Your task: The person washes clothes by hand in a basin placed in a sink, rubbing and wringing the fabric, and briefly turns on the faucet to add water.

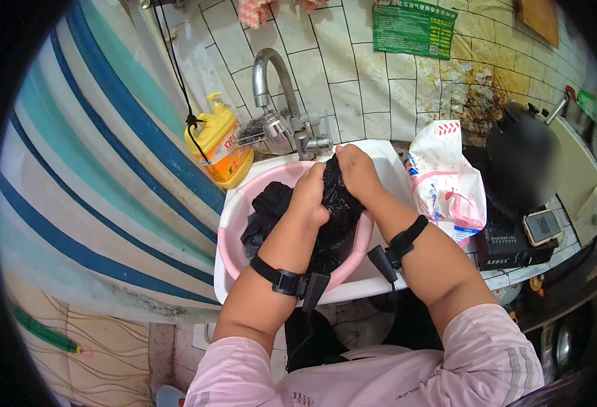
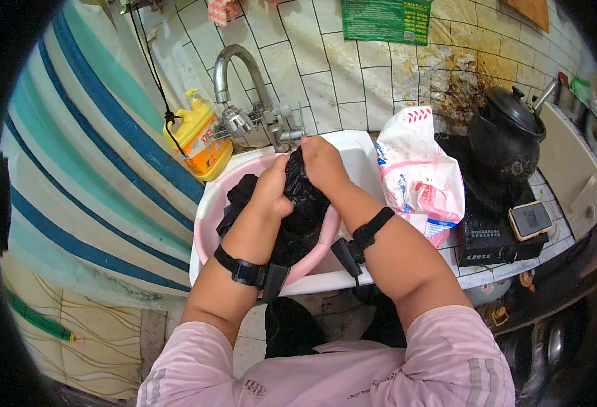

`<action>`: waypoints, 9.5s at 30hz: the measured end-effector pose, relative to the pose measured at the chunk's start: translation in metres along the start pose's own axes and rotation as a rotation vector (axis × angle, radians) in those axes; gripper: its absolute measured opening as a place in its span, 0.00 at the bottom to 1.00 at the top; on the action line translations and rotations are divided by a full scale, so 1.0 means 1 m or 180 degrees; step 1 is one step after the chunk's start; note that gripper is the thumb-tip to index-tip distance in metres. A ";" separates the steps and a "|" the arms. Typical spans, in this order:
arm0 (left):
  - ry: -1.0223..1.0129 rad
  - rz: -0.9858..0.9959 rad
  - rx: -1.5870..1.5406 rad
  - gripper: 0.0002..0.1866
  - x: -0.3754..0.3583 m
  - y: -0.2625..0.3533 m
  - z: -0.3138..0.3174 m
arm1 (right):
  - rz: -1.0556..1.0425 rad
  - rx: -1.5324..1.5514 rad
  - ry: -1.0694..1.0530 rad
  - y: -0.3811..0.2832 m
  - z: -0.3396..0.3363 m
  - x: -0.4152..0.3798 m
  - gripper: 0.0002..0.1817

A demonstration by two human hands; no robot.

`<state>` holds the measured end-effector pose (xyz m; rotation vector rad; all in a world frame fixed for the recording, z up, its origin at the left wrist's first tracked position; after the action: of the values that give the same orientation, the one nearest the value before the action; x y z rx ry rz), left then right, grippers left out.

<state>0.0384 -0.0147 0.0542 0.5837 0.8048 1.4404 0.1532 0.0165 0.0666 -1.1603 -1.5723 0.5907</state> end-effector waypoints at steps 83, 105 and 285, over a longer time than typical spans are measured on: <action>-0.0580 0.0279 0.0526 0.12 -0.022 -0.007 0.022 | 0.0406 0.0459 0.0047 0.013 -0.025 -0.014 0.19; -0.0248 -0.0051 0.0535 0.11 -0.023 0.009 0.017 | 0.0446 0.0260 0.0136 0.018 -0.024 -0.014 0.21; -0.0776 0.0132 0.1108 0.12 -0.025 0.008 0.014 | 0.0212 0.0340 0.0014 0.019 -0.026 -0.006 0.20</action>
<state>0.0454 -0.0374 0.0729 1.0257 0.8565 1.2424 0.1846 0.0138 0.0570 -1.1359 -1.4849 0.7070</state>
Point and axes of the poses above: each hand's wrist, its own x-axis towards the middle knuckle, its own z-axis out of the palm, y = z × x, the point moved 2 cm from there along x, towards the middle knuckle, and after that the axes turned 8 degrees about z, right-handed, at the moved point
